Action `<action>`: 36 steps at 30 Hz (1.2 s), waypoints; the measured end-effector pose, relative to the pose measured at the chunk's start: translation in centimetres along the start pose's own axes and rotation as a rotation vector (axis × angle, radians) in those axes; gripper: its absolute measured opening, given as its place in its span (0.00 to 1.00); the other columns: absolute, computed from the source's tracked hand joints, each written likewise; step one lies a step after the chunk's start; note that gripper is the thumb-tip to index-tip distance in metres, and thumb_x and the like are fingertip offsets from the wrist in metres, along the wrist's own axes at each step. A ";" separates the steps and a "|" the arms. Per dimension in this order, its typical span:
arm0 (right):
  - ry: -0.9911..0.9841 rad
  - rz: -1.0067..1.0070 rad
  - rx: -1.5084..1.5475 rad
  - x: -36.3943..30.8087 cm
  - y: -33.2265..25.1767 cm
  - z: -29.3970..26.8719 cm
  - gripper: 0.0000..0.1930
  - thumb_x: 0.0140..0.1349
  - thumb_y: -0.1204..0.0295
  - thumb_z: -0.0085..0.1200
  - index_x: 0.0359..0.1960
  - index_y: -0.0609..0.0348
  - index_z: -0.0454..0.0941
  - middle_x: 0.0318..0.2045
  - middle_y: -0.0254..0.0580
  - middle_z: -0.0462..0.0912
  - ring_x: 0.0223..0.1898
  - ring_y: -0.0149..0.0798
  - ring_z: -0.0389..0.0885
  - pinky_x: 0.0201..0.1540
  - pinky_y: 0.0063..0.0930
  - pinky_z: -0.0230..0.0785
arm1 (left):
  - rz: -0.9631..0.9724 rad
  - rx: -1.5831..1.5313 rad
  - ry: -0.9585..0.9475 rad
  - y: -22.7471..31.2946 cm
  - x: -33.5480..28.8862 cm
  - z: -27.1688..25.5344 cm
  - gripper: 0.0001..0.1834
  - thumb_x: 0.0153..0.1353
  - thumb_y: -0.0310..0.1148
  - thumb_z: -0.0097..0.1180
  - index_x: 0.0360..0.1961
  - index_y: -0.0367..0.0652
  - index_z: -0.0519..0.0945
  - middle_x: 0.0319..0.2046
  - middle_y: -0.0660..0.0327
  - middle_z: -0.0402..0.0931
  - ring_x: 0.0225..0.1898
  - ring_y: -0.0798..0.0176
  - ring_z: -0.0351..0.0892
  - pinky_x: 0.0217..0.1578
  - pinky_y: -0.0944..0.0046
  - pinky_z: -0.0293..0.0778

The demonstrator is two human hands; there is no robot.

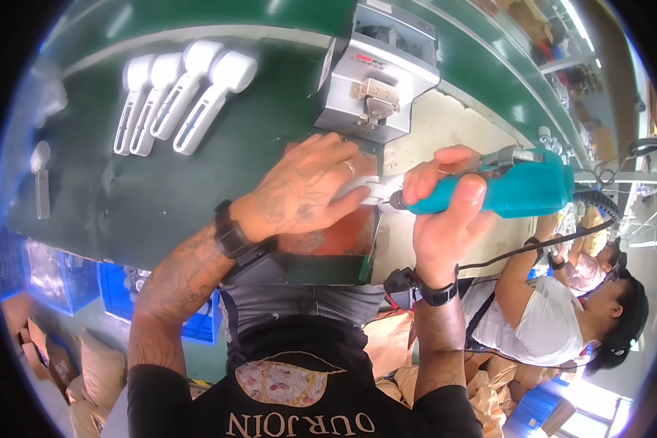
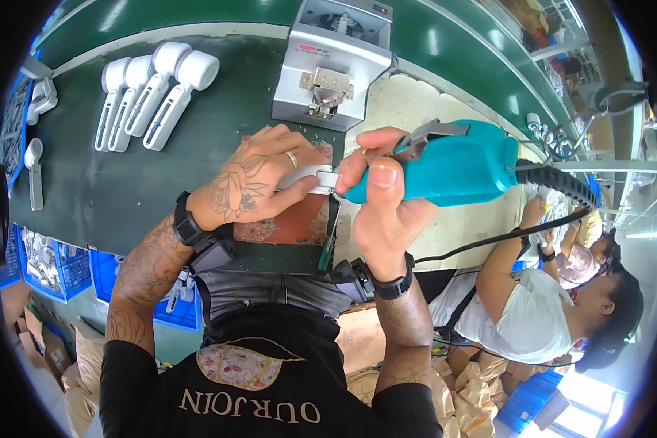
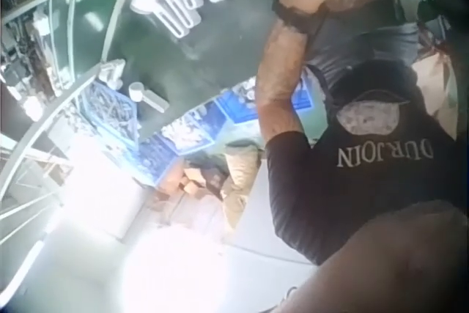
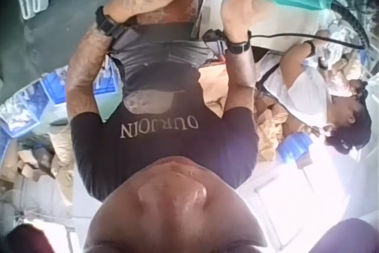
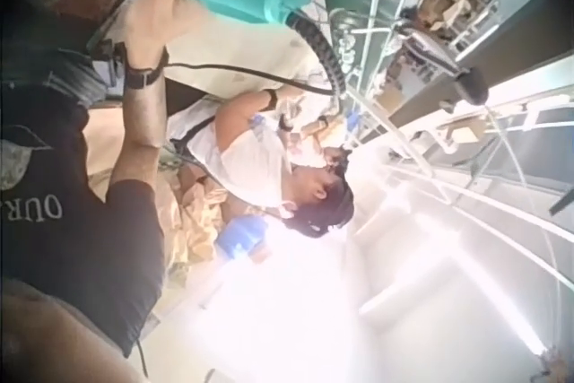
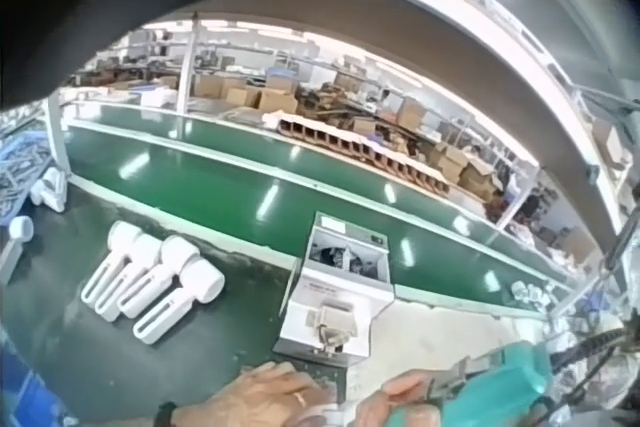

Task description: The person picks up a white fan component, places it on a red block, and uses a teal power tool on it before setting it aside and repeating the process.

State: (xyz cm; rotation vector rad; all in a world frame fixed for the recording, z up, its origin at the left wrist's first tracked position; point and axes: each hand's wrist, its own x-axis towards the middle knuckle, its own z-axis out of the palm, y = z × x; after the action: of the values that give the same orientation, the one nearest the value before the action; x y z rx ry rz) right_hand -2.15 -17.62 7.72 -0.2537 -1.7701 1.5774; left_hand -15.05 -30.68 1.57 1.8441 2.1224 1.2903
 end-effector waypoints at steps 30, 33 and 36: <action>0.188 -0.140 0.623 -0.1 -2.1 -4.6 0.23 0.76 0.49 0.43 0.44 0.59 0.73 0.24 0.36 0.69 0.27 0.32 0.66 0.32 0.28 0.60 | 0.257 0.346 -0.049 3.8 -3.7 -0.8 0.21 0.52 0.32 0.70 0.49 0.47 0.81 0.50 0.59 0.81 0.45 0.55 0.83 0.45 0.56 0.78; 0.380 -0.204 0.539 1.7 -2.7 -6.4 0.23 0.76 0.50 0.44 0.44 0.61 0.72 0.24 0.35 0.67 0.28 0.32 0.64 0.34 0.27 0.60 | 0.021 0.292 0.226 3.3 -5.7 -2.2 0.20 0.54 0.30 0.70 0.49 0.47 0.81 0.47 0.58 0.82 0.44 0.53 0.84 0.44 0.55 0.79; 0.513 -0.187 0.392 3.6 -1.7 -5.9 0.22 0.77 0.52 0.43 0.44 0.63 0.72 0.24 0.35 0.67 0.29 0.31 0.64 0.35 0.25 0.60 | -0.248 0.363 0.426 2.4 -5.4 -4.7 0.18 0.59 0.27 0.65 0.52 0.43 0.79 0.46 0.51 0.80 0.44 0.44 0.82 0.45 0.52 0.78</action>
State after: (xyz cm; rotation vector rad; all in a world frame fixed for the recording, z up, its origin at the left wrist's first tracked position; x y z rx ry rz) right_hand -0.46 -11.28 10.50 -0.2637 -1.0416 1.5186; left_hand -14.10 -37.86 3.52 1.4265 2.8641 1.4107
